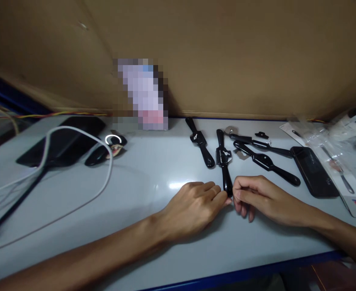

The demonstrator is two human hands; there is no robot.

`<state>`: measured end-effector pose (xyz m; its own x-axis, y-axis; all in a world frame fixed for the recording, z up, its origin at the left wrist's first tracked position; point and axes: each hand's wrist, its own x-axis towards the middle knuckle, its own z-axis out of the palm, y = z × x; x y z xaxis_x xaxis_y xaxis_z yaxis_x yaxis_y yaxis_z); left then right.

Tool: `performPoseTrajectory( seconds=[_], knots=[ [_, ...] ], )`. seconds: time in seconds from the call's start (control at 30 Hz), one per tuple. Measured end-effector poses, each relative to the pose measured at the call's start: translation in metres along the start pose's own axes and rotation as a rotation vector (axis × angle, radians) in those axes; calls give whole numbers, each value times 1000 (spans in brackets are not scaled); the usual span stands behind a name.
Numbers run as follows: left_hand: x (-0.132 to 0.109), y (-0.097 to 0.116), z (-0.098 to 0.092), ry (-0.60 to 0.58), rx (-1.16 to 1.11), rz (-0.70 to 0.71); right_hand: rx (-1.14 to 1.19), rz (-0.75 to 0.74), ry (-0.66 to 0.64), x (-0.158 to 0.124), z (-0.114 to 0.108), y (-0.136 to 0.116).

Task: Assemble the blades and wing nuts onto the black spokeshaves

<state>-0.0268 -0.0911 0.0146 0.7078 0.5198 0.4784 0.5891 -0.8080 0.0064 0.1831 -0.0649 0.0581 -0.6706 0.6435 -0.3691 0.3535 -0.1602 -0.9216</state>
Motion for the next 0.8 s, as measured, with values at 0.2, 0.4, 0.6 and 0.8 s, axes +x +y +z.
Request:
performPoseTrajectory(
  seconds=[0.2,0.4,0.6,0.8],
  knots=[
    [0,0,1,-3,6,1,5,8,27,1,-2,2],
    [-1,0,1,-6,-2,0,-2,23,17,1,-2,2],
    [-2,-2,3,-12,37,5,21,52,-3,1,-3,2],
    [-1,-2,4,15,67,10,51,28,23,2,-3,4]
  ],
)
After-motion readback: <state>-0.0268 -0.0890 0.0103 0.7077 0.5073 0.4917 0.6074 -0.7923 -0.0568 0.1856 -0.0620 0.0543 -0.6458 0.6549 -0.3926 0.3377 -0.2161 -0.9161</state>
